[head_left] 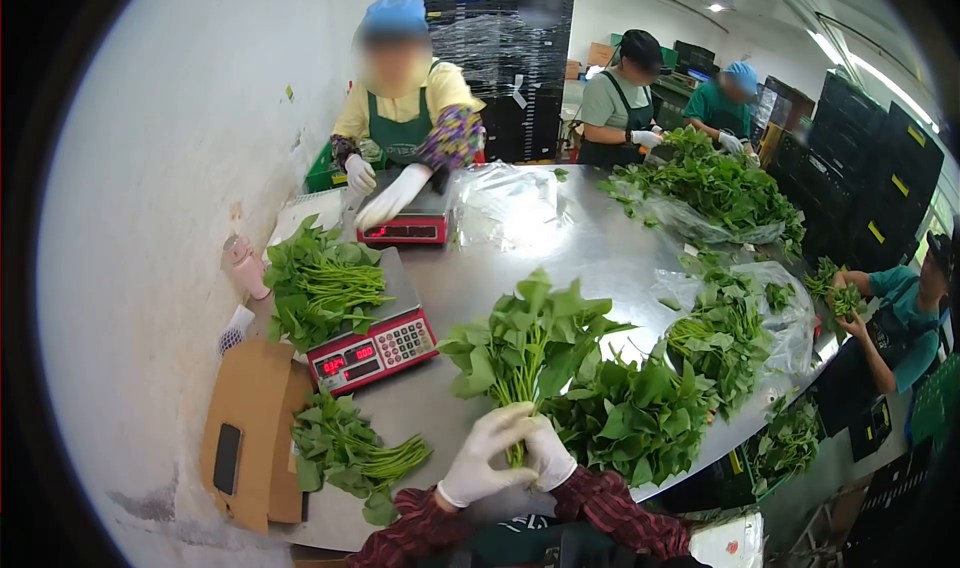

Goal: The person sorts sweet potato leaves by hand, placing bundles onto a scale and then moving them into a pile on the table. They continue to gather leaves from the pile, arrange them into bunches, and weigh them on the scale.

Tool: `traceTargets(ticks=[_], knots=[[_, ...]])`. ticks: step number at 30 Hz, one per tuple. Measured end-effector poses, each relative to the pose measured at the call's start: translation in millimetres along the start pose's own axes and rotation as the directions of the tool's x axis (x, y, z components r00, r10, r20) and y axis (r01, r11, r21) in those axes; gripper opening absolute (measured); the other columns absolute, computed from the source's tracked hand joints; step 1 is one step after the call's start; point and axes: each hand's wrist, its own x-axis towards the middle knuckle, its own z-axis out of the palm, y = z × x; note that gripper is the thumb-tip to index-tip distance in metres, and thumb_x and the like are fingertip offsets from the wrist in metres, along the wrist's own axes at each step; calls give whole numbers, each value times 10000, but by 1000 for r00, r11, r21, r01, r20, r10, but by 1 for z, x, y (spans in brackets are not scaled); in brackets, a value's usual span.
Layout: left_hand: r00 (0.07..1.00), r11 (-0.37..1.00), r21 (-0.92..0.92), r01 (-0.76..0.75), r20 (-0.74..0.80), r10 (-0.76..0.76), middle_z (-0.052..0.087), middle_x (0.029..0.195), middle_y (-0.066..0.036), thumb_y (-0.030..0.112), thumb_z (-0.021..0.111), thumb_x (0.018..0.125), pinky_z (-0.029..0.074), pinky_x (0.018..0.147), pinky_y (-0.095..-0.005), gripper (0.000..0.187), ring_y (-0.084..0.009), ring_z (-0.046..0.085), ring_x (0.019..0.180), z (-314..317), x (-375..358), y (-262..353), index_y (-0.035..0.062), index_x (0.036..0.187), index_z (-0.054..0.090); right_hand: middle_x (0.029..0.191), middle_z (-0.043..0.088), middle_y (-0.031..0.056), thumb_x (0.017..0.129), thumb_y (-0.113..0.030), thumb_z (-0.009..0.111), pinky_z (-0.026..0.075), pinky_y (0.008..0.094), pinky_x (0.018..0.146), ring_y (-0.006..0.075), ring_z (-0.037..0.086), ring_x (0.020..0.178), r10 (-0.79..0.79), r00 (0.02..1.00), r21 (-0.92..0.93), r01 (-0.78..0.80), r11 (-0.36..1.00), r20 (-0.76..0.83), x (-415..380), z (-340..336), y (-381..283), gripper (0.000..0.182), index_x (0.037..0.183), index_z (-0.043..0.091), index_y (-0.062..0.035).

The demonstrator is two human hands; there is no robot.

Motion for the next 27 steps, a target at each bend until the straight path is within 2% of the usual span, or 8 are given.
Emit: traceTargets(ticks=[1, 2, 4, 7, 12, 14, 22, 27], knots=[[992, 993, 113, 19, -125, -4, 556, 1217, -131, 252, 804, 646, 381, 973, -372, 560, -290, 517, 1104, -4, 3, 4, 63, 1141, 623, 871, 631, 67, 871, -111, 553, 472, 276, 700, 167, 602, 806, 103, 995, -78, -103, 992, -8, -1, 8, -22, 190, 997, 622, 13], [964, 953, 303, 15, -258, 67, 584, 1143, -107, 210, 760, 693, 402, 910, -380, 464, -281, 539, 1037, -6, 12, 6, 76, 1119, 634, 786, 628, 62, 859, -89, 566, 468, 265, 662, 158, 599, 738, 207, 978, -150, -208, 967, -23, -2, 12, -32, 155, 941, 639, 21], [942, 773, 627, 96, -308, 132, 581, 1092, -79, 143, 693, 734, 404, 850, -379, 372, -269, 529, 1014, -11, 31, 1, 96, 1100, 645, 669, 594, 46, 840, -69, 595, 440, 249, 585, 135, 555, 607, 160, 987, -87, -157, 984, 28, -3, 14, -28, 132, 877, 653, 44], [954, 584, 809, 66, -222, 200, 572, 1055, -70, 95, 683, 711, 399, 811, -393, 305, -279, 519, 988, -12, 50, -4, 113, 1015, 663, 628, 558, 31, 850, -99, 573, 421, 255, 558, 128, 514, 557, 308, 949, -15, -310, 951, -69, -6, 25, -43, 127, 779, 603, 1], [962, 540, 839, -62, -94, 256, 580, 1046, -54, 71, 662, 718, 394, 819, -385, 195, -271, 516, 1007, -12, 41, -5, 87, 909, 626, 599, 552, 41, 838, -114, 598, 406, 262, 522, 124, 512, 537, 311, 950, 32, -310, 950, -37, -6, 16, -43, 139, 747, 586, -9], [957, 748, 661, -62, -173, 233, 602, 955, -75, 29, 642, 733, 428, 764, -379, 204, -273, 561, 910, -5, 28, -4, 69, 932, 614, 599, 549, 37, 839, -122, 613, 403, 254, 516, 117, 511, 531, 246, 969, -30, -245, 969, 6, -4, 3, -39, 146, 765, 601, 4], [953, 922, 323, 214, -276, -125, 583, 775, -109, 46, 602, 839, 459, 638, -320, 125, -254, 585, 713, 2, 1, -15, 38, 958, 642, 574, 523, 12, 865, -231, 637, 386, 238, 486, 103, 497, 501, 258, 965, -146, -249, 957, 46, -8, 13, -55, 211, 816, 593, -31], [978, 857, 471, 208, -123, -170, 582, 729, -92, 167, 669, 799, 459, 573, -331, 134, -258, 585, 641, -1, -12, -5, 56, 873, 661, 649, 563, 10, 843, -288, 655, 387, 240, 489, 92, 496, 524, 404, 910, -57, -410, 910, -94, 0, 13, -50, 262, 889, 616, -32]])
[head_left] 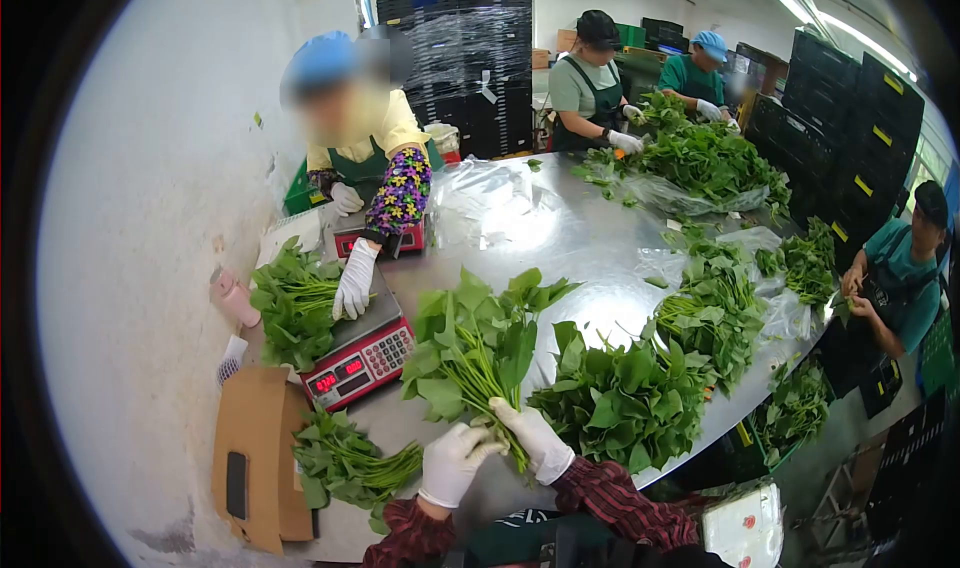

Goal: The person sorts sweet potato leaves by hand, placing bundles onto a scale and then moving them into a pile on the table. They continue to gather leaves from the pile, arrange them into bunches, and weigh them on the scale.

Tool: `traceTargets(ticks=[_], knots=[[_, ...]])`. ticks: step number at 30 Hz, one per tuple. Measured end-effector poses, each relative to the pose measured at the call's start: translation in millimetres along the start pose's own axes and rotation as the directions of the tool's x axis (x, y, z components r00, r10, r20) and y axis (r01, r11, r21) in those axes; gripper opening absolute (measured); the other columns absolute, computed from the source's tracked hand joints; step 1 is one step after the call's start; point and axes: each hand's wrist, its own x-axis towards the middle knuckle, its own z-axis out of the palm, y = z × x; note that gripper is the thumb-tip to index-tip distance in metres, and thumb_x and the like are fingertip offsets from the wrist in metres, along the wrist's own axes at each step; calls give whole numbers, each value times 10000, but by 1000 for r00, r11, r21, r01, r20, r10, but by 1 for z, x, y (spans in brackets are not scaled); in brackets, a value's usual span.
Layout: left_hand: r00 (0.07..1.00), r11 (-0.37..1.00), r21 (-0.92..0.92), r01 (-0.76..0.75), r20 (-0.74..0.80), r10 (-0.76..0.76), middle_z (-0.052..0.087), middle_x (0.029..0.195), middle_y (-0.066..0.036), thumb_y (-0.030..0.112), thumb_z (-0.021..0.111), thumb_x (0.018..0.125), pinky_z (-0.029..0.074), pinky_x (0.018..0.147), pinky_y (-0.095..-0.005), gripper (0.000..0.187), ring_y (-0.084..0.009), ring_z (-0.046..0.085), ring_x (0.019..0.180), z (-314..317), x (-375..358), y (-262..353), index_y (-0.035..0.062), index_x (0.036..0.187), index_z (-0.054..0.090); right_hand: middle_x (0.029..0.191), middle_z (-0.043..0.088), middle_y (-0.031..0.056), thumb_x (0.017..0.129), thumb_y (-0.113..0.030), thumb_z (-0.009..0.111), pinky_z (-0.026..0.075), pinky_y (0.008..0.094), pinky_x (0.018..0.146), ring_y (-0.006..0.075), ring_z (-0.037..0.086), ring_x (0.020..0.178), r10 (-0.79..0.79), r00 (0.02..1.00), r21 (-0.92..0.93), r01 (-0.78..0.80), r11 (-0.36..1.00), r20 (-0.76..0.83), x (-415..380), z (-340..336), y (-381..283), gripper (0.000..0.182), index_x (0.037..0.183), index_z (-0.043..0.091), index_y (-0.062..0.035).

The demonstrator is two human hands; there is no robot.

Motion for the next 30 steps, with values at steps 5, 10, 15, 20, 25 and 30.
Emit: traceTargets(ticks=[5, 10, 15, 20, 25, 30], knots=[[986, 952, 299, -69, 167, 19, 569, 674, -77, 246, 694, 760, 457, 506, -357, 160, -272, 579, 566, -7, -19, 17, 92, 760, 653, 710, 596, 14, 782, -187, 656, 393, 246, 540, 94, 494, 590, -41, 999, -98, 38, 994, -36, 6, 6, 14, 192, 875, 634, -21], [647, 884, -463, -62, 656, 389, 627, 800, -108, 146, 631, 805, 492, 647, -333, 116, -255, 630, 738, -26, -34, 33, 64, 882, 660, 684, 580, 18, 751, -120, 658, 396, 245, 533, 98, 490, 553, -47, 998, -75, 44, 996, -44, 24, -6, 29, 136, 817, 637, -3], [941, 884, -388, 261, 305, -144, 648, 904, -102, 10, 617, 809, 487, 748, -300, 170, -221, 623, 783, -39, -7, 40, 11, 976, 647, 605, 539, 8, 792, -114, 615, 396, 270, 455, 100, 455, 454, -329, 913, -362, 231, 903, -240, 31, -2, 25, 120, 851, 593, -12], [935, 991, -117, -63, -353, 18, 644, 849, -128, 38, 654, 790, 485, 646, -301, 180, -206, 623, 717, -17, 67, 27, 4, 966, 648, 612, 534, 10, 771, -121, 653, 365, 269, 387, 105, 459, 428, -323, 929, -400, 230, 887, -183, 24, 12, 42, 247, 960, 536, -15], [955, 988, 147, 50, -297, -4, 605, 731, -130, 153, 725, 742, 461, 597, -306, 250, -225, 594, 645, -2, 67, 8, 1, 924, 644, 758, 634, 147, 763, -197, 663, 477, 328, 604, 202, 595, 632, -329, 925, -542, 181, 821, -190, 16, 9, 37, 349, 997, 543, 33], [958, 988, -116, -100, -279, 64, 584, 1026, -162, 17, 656, 732, 470, 711, -323, 122, -266, 594, 844, -2, 40, 20, 3, 730, 535, 695, 609, 120, 745, -177, 664, 451, 311, 524, 167, 566, 568, -207, 965, -374, 135, 917, -159, 19, -10, 27, 342, 952, 539, 66]])
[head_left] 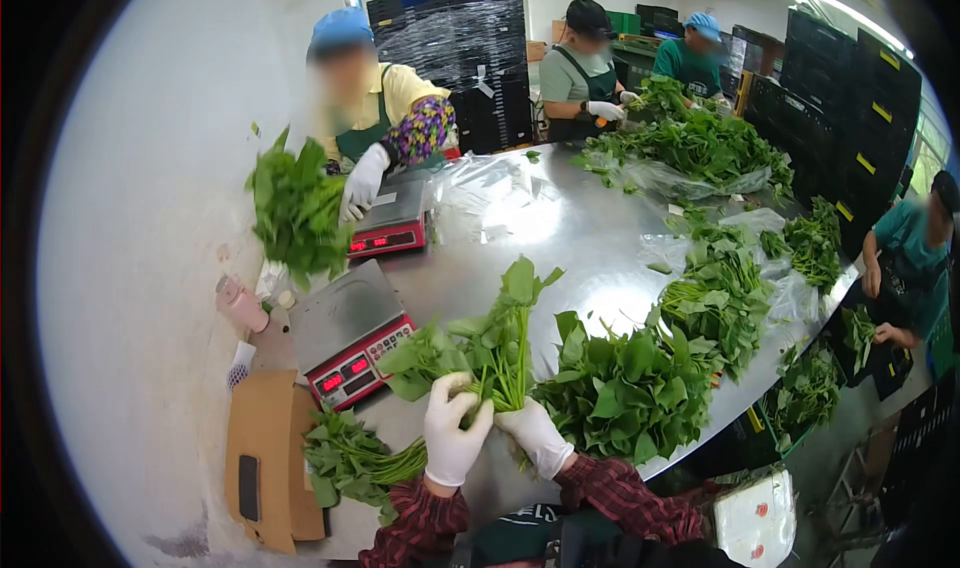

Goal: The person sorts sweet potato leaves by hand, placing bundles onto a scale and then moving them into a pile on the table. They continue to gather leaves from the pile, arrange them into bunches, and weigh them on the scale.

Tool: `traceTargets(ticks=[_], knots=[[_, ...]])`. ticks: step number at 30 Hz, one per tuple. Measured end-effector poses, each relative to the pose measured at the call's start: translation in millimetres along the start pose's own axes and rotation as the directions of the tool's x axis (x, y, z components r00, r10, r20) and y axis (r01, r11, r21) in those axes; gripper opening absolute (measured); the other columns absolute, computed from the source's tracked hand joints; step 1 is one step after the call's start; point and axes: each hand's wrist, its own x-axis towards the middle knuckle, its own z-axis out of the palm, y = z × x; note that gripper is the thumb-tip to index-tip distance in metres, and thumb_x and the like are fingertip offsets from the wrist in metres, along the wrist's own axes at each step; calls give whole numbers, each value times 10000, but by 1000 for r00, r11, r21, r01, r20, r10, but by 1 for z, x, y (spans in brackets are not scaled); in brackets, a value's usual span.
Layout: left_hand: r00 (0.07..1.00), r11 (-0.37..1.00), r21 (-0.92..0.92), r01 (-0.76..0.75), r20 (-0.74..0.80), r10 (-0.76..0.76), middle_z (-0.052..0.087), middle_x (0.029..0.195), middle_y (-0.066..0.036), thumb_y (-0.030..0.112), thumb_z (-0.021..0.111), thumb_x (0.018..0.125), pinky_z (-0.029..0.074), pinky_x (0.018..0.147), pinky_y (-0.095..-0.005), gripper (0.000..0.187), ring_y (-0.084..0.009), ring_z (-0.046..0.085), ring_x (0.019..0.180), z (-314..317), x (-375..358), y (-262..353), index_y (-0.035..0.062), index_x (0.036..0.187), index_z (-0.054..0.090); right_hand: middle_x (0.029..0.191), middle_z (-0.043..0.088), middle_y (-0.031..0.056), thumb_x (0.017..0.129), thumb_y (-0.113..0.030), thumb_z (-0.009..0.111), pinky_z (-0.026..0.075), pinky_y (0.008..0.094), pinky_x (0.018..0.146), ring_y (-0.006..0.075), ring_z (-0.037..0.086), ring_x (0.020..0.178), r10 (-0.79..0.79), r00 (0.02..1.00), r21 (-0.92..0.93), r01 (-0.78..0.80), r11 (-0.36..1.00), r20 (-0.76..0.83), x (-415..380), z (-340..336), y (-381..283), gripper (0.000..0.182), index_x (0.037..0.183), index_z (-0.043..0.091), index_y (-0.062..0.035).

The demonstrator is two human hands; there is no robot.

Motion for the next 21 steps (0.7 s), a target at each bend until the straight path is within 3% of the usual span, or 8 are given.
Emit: traceTargets(ticks=[2, 4, 7, 15, 16, 17, 19, 21], knots=[[996, 961, -261, 86, 51, -76, 596, 974, -137, 30, 653, 731, 465, 755, -326, 133, -252, 586, 865, 2, -11, -8, 12, 714, 523, 662, 577, 60, 740, -171, 666, 416, 281, 466, 110, 516, 525, 31, 999, 83, -33, 996, 26, -4, -2, -8, 301, 892, 553, 63], [903, 619, -659, 426, 269, -335, 597, 850, -88, 17, 600, 779, 464, 797, -325, 149, -204, 583, 847, 0, -21, -7, 36, 728, 462, 661, 574, 45, 747, -187, 673, 406, 274, 460, 98, 508, 526, 87, 994, 22, -89, 996, 61, -3, -4, -9, 300, 891, 566, 53], [868, 333, -850, 408, 249, -429, 569, 770, -79, 38, 564, 855, 466, 766, -316, 138, -199, 589, 781, 1, -20, -9, 46, 793, 440, 598, 536, 17, 775, -218, 689, 376, 254, 427, 92, 484, 472, 59, 991, -40, -54, 998, 123, -6, -7, -17, 271, 869, 592, 16], [822, 633, -637, 439, -1, -570, 487, 670, -3, -43, 591, 836, 381, 537, -234, 230, -94, 459, 549, 16, -39, -32, 85, 741, 425, 585, 513, -17, 874, -297, 622, 331, 222, 439, 66, 428, 471, 10, 921, 301, -138, 943, 389, -18, -13, -30, 235, 864, 657, -64], [853, 669, -627, 399, -15, -522, 450, 618, 4, -75, 594, 799, 355, 524, -246, 276, -96, 403, 527, 20, -40, -19, 80, 658, 414, 605, 531, -8, 885, -298, 607, 332, 226, 440, 69, 438, 482, 82, 917, 297, -210, 931, 390, -12, -11, -26, 245, 867, 658, -59], [944, 873, -380, 305, -4, -331, 411, 570, -12, -74, 618, 765, 347, 507, -265, 308, -113, 397, 517, 17, -48, -9, 66, 601, 399, 625, 549, 1, 897, -298, 591, 332, 230, 441, 71, 449, 493, 152, 908, 294, -279, 914, 390, -9, -10, -24, 255, 871, 659, -54], [994, 946, -323, -29, 95, 63, 376, 566, -55, -46, 649, 720, 334, 476, -291, 318, -126, 391, 501, 19, -56, 16, 62, 579, 385, 612, 548, 2, 870, -273, 618, 336, 234, 442, 76, 450, 487, 134, 919, 243, -235, 941, 371, -6, -9, -25, 228, 865, 660, -49], [981, 931, -364, -12, 176, 82, 351, 563, -58, -34, 656, 718, 330, 473, -293, 323, -146, 375, 487, 35, -69, 28, 60, 586, 376, 586, 546, 3, 817, -221, 671, 342, 242, 442, 85, 452, 474, 95, 934, 131, -148, 980, 343, -5, -7, -27, 186, 855, 663, -40]])
